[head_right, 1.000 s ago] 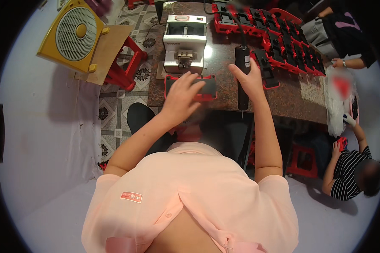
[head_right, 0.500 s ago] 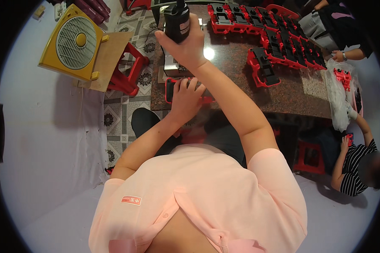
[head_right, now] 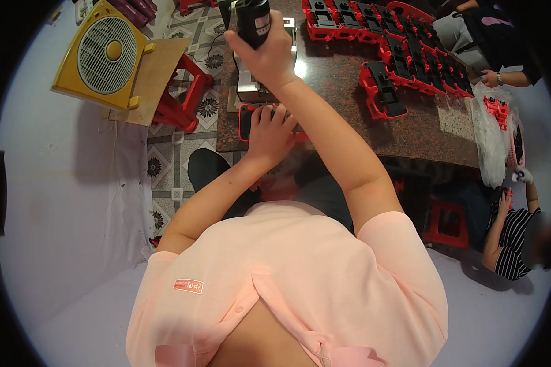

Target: The recorder uses an electric screwdriver to secure components inside red and black plastic housings, then organizes them on a table.

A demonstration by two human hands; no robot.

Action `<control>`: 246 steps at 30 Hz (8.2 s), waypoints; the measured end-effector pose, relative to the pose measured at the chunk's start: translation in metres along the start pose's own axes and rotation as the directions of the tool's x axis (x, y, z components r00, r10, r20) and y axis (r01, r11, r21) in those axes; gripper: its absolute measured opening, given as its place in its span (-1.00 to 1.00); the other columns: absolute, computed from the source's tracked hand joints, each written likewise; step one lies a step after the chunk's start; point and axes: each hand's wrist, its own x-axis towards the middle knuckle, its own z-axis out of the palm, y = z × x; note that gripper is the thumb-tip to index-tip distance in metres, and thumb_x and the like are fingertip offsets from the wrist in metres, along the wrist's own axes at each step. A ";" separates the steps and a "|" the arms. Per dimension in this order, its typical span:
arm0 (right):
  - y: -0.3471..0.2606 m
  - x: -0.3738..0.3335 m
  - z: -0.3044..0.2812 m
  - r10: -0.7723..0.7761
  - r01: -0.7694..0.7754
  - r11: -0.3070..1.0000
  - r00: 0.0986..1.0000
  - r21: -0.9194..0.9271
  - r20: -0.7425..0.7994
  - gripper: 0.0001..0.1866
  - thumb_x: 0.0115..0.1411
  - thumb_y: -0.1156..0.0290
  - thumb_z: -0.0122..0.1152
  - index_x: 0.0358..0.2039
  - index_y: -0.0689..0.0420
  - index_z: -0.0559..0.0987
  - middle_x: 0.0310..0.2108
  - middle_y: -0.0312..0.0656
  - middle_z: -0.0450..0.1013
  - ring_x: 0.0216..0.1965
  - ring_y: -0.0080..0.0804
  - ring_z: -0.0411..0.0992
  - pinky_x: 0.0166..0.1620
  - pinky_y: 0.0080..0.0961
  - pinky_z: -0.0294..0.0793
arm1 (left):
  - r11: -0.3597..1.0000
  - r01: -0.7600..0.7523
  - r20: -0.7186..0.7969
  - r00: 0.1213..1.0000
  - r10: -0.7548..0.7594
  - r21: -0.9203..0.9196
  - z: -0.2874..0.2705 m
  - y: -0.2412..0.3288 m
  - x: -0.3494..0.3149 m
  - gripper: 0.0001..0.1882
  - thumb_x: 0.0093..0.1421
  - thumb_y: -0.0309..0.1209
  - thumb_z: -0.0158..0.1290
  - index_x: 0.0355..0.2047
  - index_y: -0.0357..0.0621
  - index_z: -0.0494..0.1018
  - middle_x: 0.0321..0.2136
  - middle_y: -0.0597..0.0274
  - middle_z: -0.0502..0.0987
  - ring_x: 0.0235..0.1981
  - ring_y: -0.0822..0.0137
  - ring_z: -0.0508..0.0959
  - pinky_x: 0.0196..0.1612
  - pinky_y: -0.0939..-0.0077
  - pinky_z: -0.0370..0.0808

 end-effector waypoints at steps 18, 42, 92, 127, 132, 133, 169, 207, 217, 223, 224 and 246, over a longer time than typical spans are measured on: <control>-0.046 -0.005 0.001 0.148 -0.138 0.894 0.989 0.426 0.009 -0.57 0.11 0.31 0.52 -0.26 0.16 0.38 -0.47 -0.33 0.51 -0.48 -0.65 0.47 -0.41 -0.62 0.46 | 1.000 0.018 -0.006 1.000 -0.018 -0.004 -0.005 0.003 0.004 -0.47 -0.06 -0.36 0.31 -0.02 -0.02 0.49 -0.05 0.08 0.43 -0.01 -0.02 0.40 0.15 -0.01 0.28; -0.030 0.009 -0.009 -0.045 0.024 0.906 0.998 0.423 0.038 -0.64 0.11 0.49 0.49 -0.26 0.16 0.41 -0.52 -0.38 0.48 -0.50 -0.66 0.46 -0.44 -0.65 0.44 | 0.999 0.021 -0.005 1.000 -0.021 -0.047 -0.005 0.005 0.002 -0.38 -0.03 -0.44 0.28 0.10 0.00 0.42 -0.05 0.08 0.44 0.02 -0.04 0.39 0.19 -0.02 0.29; -0.054 0.008 -0.014 -0.099 0.046 0.931 0.987 0.363 0.129 -0.77 0.29 0.39 0.31 -0.23 0.15 0.41 -0.54 -0.35 0.40 -0.55 -0.63 0.37 -0.46 -0.59 0.37 | 0.999 0.017 0.018 1.000 -0.017 0.032 -0.010 -0.001 -0.006 -0.42 -0.02 -0.38 0.29 0.06 0.05 0.42 0.01 0.12 0.39 0.01 -0.03 0.39 0.21 -0.02 0.27; -0.010 -0.006 -0.014 -0.034 0.049 0.932 0.998 0.360 -0.047 -0.57 0.10 0.49 0.50 -0.20 0.20 0.36 -0.45 -0.35 0.52 -0.45 -0.69 0.48 -0.36 -0.70 0.48 | 0.994 0.110 0.023 0.994 -0.110 0.017 -0.027 -0.039 -0.002 -0.28 -0.14 -0.41 0.36 0.11 0.07 0.42 0.01 0.11 0.43 0.03 -0.02 0.40 0.18 -0.01 0.27; 0.004 -0.005 -0.011 0.009 0.002 0.971 0.999 0.238 -0.047 -0.53 0.04 0.35 0.56 -0.23 0.19 0.39 -0.46 -0.31 0.53 -0.45 -0.63 0.49 -0.37 -0.63 0.48 | 0.995 0.099 0.035 0.994 -0.100 0.026 -0.029 -0.036 -0.002 -0.27 -0.13 -0.41 0.36 0.13 0.06 0.41 0.01 0.11 0.43 0.04 -0.02 0.39 0.19 0.00 0.27; 0.007 -0.003 -0.011 0.004 0.002 0.989 0.999 0.145 -0.039 -0.51 0.02 0.30 0.58 -0.24 0.19 0.41 -0.45 -0.29 0.53 -0.45 -0.60 0.50 -0.38 -0.60 0.48 | 0.994 0.099 0.039 0.994 -0.101 0.056 -0.029 -0.036 -0.001 -0.25 -0.15 -0.37 0.38 0.14 0.05 0.42 0.01 0.11 0.42 0.04 0.00 0.39 0.20 0.01 0.26; -0.027 -0.015 -0.053 0.033 -0.021 0.928 0.999 0.373 -0.025 -0.62 0.16 0.56 0.42 -0.16 0.20 0.35 -0.45 -0.35 0.50 -0.45 -0.69 0.45 -0.39 -0.68 0.45 | 0.986 0.130 0.064 0.988 -0.137 0.107 -0.031 -0.038 -0.017 -0.19 -0.19 -0.35 0.41 0.16 0.09 0.40 0.03 0.17 0.41 0.07 0.02 0.38 0.21 0.04 0.26; 0.009 -0.018 -0.009 -0.035 0.027 0.990 0.998 0.138 0.060 -0.44 -0.04 0.20 0.62 -0.18 0.15 0.45 -0.44 -0.33 0.52 -0.45 -0.59 0.48 -0.34 -0.58 0.50 | 0.989 0.119 0.047 0.991 -0.123 0.082 -0.037 -0.043 -0.012 -0.30 -0.13 -0.38 0.36 0.11 0.08 0.45 0.03 0.13 0.41 0.06 0.00 0.39 0.20 0.01 0.27; -0.020 -0.037 -0.032 -0.162 0.112 0.934 0.979 0.340 0.121 -0.46 0.14 0.62 0.35 0.08 0.29 0.31 -0.35 -0.11 0.51 -0.39 -0.44 0.50 -0.30 -0.53 0.54 | 0.996 0.085 0.077 0.993 -0.087 0.024 -0.031 -0.048 0.003 -0.34 -0.12 -0.41 0.34 0.08 0.09 0.46 -0.01 0.15 0.41 0.01 0.01 0.41 0.16 0.02 0.29; -0.043 0.012 -0.040 -0.176 0.135 0.910 0.982 0.393 0.069 -0.59 0.28 0.41 0.30 0.01 0.27 0.34 -0.37 -0.09 0.52 -0.42 -0.43 0.52 -0.32 -0.52 0.56 | 0.996 0.084 0.046 0.995 -0.085 0.021 -0.027 -0.053 0.000 -0.33 -0.14 -0.42 0.35 0.08 0.08 0.46 0.01 0.16 0.42 0.05 0.01 0.41 0.19 0.03 0.27; -0.035 0.009 -0.036 -0.134 0.099 0.909 0.989 0.404 0.059 -0.62 0.26 0.47 0.31 -0.03 0.27 0.35 -0.37 -0.12 0.53 -0.42 -0.47 0.52 -0.32 -0.55 0.54 | 0.995 0.096 0.051 0.994 -0.097 0.025 -0.027 -0.054 -0.001 -0.30 -0.16 -0.42 0.36 0.09 0.07 0.47 0.02 0.16 0.42 0.06 0.00 0.40 0.21 0.03 0.26; -0.027 0.014 -0.040 0.068 -0.042 0.920 0.996 0.389 -0.051 -0.72 0.30 0.41 0.29 -0.11 0.25 0.41 -0.56 -0.33 0.40 -0.57 -0.64 0.33 -0.49 -0.59 0.36 | 0.987 0.136 0.063 0.988 -0.141 0.081 -0.034 -0.029 -0.023 -0.24 -0.17 -0.39 0.37 0.14 0.04 0.44 0.06 0.13 0.41 0.10 -0.03 0.38 0.23 -0.01 0.26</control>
